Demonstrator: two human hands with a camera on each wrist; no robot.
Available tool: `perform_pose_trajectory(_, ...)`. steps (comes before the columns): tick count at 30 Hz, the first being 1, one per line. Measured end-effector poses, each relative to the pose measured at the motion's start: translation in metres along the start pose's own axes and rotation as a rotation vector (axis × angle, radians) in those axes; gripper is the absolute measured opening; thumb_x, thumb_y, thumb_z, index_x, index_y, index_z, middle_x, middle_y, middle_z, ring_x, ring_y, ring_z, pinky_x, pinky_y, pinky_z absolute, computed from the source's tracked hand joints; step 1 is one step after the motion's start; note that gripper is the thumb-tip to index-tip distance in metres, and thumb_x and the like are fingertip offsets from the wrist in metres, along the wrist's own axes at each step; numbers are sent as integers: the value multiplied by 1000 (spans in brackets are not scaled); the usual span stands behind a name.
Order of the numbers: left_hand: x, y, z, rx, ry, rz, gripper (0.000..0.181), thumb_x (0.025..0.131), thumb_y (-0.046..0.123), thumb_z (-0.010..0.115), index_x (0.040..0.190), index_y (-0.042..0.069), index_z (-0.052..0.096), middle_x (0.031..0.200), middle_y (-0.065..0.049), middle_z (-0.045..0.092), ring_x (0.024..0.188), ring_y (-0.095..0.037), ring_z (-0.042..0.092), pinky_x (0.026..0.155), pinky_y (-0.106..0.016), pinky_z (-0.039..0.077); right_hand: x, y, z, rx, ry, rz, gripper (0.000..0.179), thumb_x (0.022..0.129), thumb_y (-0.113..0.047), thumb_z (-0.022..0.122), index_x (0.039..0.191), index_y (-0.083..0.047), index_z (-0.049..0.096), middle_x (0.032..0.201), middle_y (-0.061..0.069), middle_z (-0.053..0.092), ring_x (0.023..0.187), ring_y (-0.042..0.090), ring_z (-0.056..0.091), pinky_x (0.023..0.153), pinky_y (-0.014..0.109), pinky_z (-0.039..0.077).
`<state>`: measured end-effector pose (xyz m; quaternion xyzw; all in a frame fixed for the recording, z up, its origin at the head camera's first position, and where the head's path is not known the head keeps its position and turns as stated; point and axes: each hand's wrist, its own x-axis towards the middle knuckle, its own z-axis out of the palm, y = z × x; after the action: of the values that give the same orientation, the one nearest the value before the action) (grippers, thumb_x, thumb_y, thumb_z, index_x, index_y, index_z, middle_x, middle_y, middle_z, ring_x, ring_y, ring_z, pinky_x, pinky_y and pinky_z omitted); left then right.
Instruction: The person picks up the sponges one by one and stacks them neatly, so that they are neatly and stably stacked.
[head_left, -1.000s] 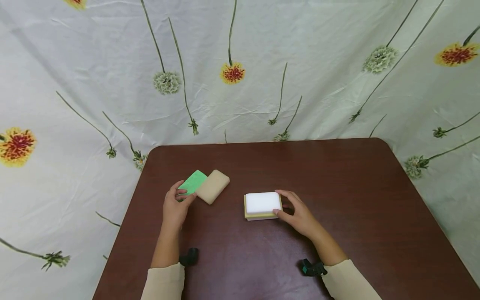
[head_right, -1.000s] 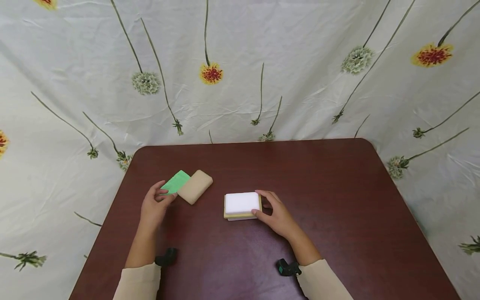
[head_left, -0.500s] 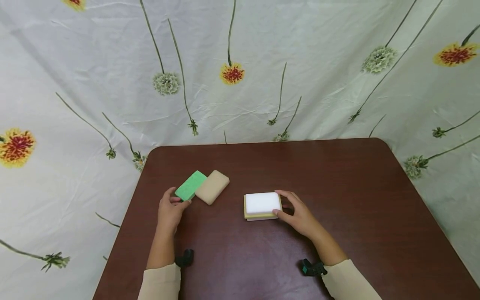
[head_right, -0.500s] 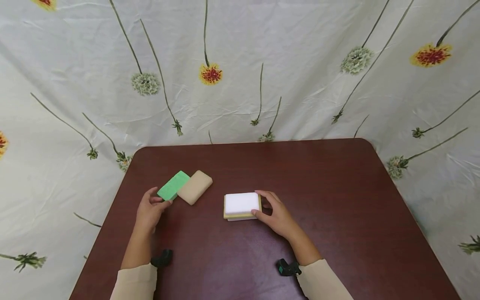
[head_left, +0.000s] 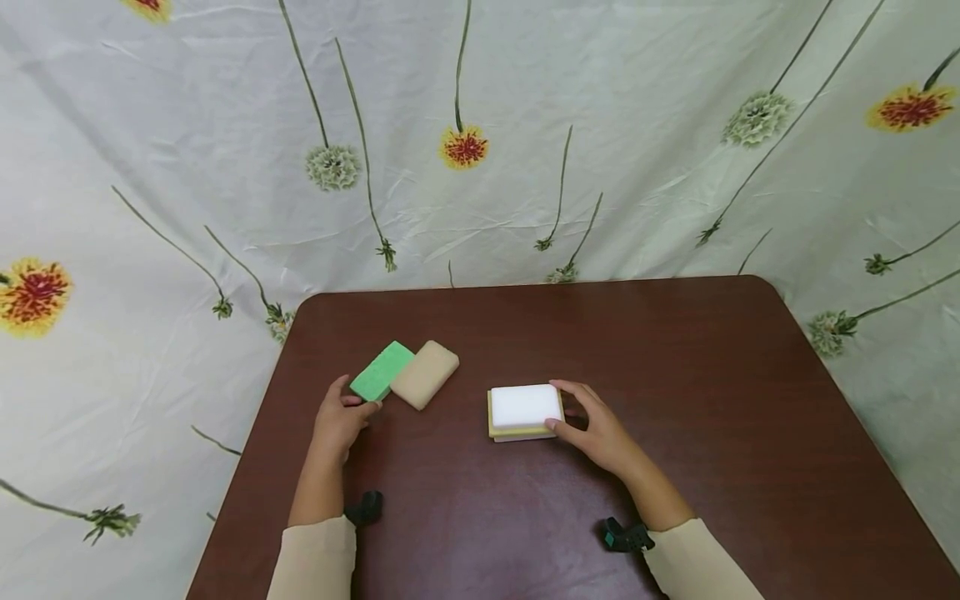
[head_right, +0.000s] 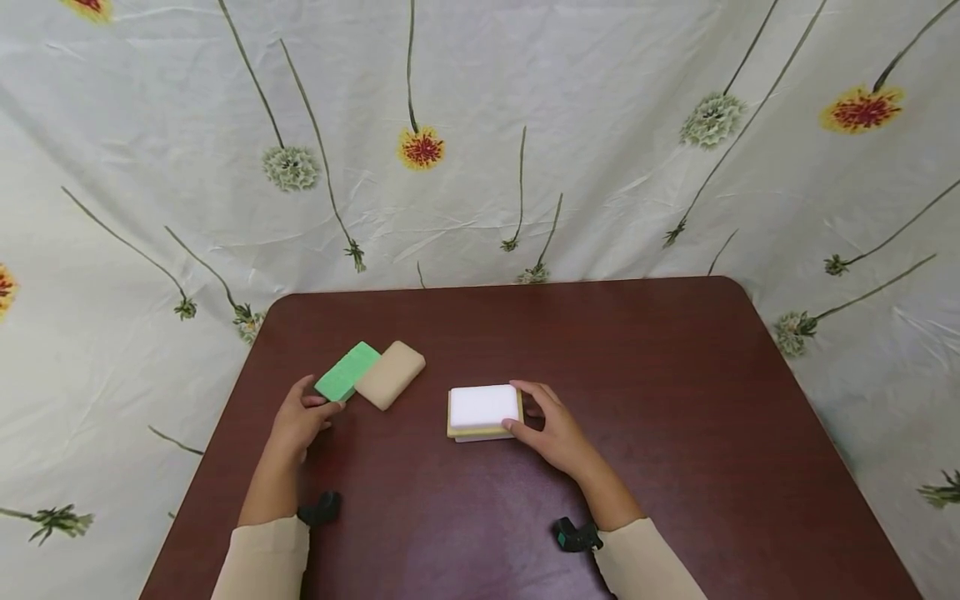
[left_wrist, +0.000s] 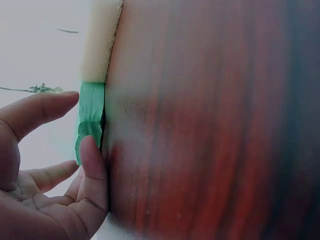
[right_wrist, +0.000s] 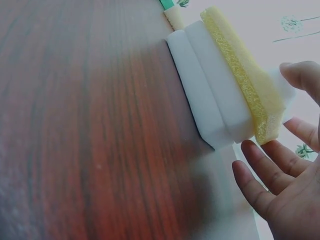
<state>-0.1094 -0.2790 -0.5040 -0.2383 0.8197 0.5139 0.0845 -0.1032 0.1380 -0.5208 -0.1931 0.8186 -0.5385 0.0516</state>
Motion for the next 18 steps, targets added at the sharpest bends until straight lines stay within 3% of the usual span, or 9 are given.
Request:
perform_pose_trajectory(9,5,0,2,30,21,10,74,96,17,68,157,8,29,130,-21,47,95,-23,62,78,-26,57,1,0,0,5,6,9,60,93,-26,75,147,-24,49,145,6,50,132,28,51,103,48,51)
perform_pose_trajectory(18,6,-2,1,35,22,-4,74,94,16,71,156,8,31,127,-21,48,92,-20,66,77,-26,59,0,0,0,10,4,6,61,93,-25,75,147,-22,49,145,8,50,132,29,51,103,48,51)
